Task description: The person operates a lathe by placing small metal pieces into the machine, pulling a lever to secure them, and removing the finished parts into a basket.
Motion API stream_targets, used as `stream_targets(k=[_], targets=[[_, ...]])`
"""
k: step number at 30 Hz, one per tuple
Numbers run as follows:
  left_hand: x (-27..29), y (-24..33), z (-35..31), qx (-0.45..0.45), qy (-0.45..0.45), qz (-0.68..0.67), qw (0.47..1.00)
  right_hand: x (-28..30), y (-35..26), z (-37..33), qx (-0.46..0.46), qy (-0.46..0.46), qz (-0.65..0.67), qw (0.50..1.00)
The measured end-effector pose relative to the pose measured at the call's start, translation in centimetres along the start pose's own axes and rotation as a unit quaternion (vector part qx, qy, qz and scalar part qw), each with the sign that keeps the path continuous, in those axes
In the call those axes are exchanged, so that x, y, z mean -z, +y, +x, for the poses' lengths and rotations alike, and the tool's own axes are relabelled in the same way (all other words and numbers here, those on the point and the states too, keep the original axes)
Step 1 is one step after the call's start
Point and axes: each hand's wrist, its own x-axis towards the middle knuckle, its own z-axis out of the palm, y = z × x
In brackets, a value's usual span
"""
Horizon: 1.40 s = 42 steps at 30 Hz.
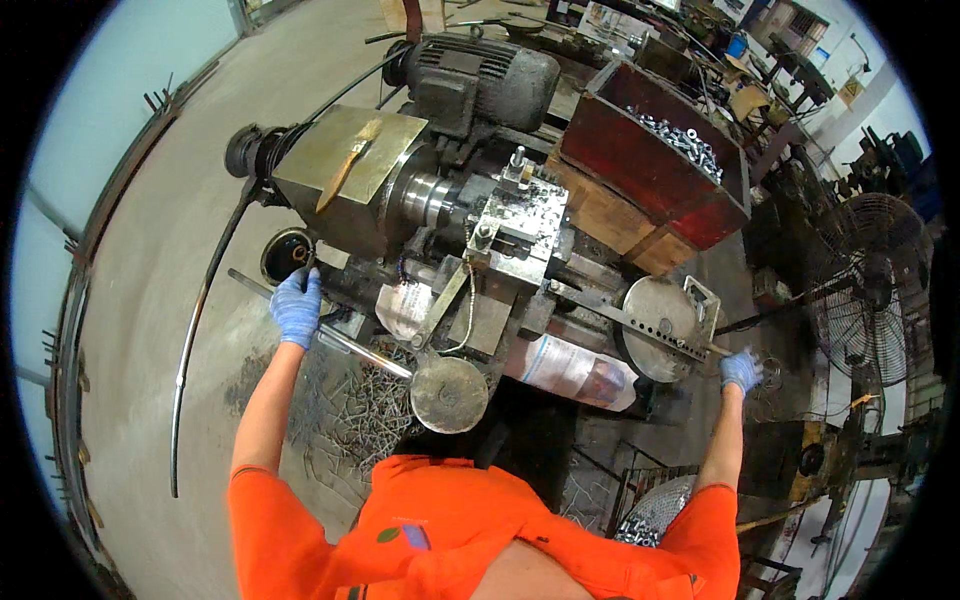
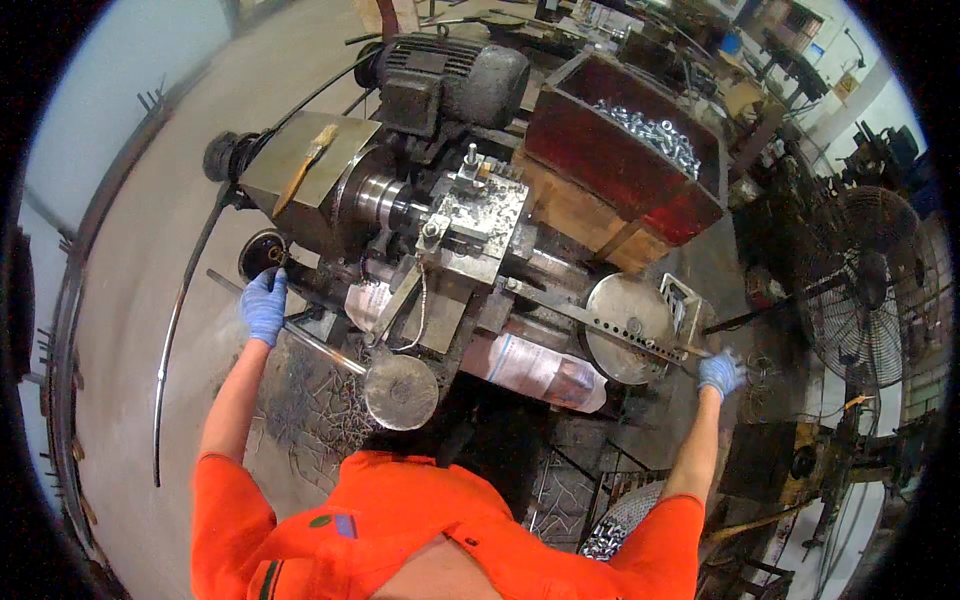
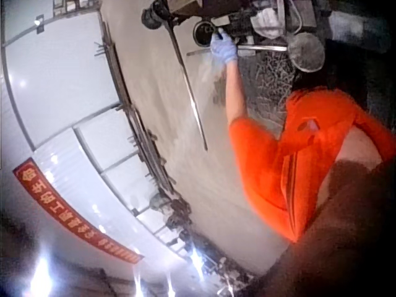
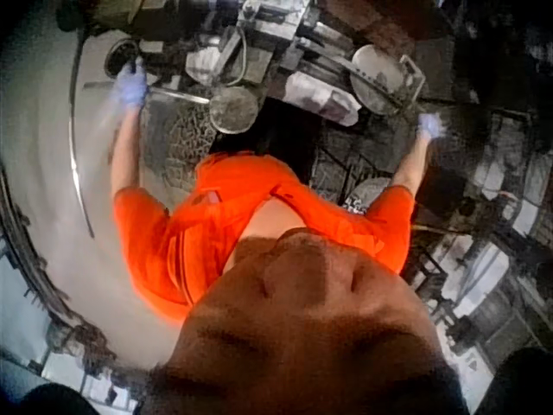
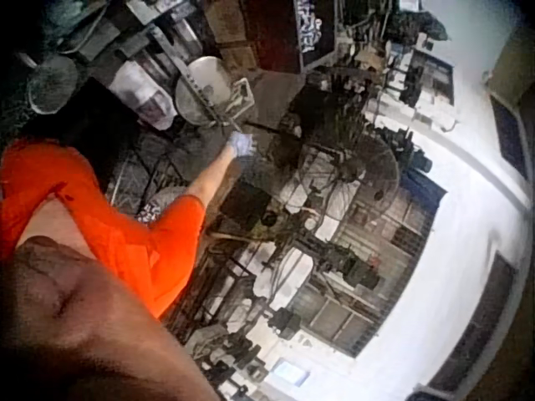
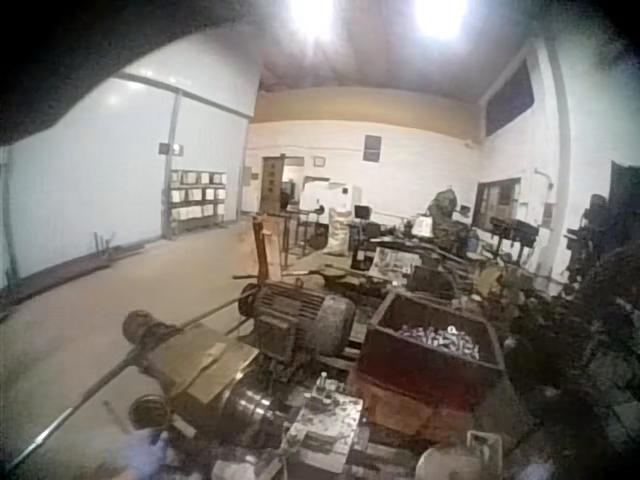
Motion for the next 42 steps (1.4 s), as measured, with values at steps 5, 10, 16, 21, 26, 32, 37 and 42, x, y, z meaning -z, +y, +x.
stream_targets(k=[5, 10, 16, 21, 26, 32, 37, 42], targets=[[1.5, 2.5, -0.5, -0.019, 0.001, 0.011, 1.000, -1.4, -0.2, -3.1, 0.151, 0.089, 0.022, 0.984], [0.0, 0.7, -0.4, -0.019, 0.021, -0.026, 0.999, 1.7, 1.7, -5.5, 0.181, 0.027, 0.330, 0.926], [0.7, 1.4, -0.5, -0.023, 0.014, -0.007, 1.000, 14.7, -10.7, -19.7, 0.400, -0.122, 0.570, 0.707], [2.1, 2.1, -0.4, -0.051, -0.023, 0.006, 0.998, 21.0, -22.0, -29.9, 0.577, -0.186, 0.470, 0.642], [4.8, -1.1, -1.0, -0.027, -0.074, -0.316, 0.946, 20.6, -25.9, -31.9, 0.593, -0.196, 0.404, 0.669], [11.8, -10.0, -0.3, 0.047, 0.041, -0.331, 0.941, 24.7, -21.8, -36.8, 0.629, -0.015, 0.573, 0.525], [14.2, -18.1, -0.6, 0.124, -0.023, -0.230, 0.965, 21.1, -21.6, -45.8, 0.768, -0.128, 0.383, 0.497], [10.2, -18.7, -4.1, -0.001, -0.149, -0.015, 0.989, 20.4, -20.9, -44.4, 0.773, -0.234, 0.348, 0.476]])
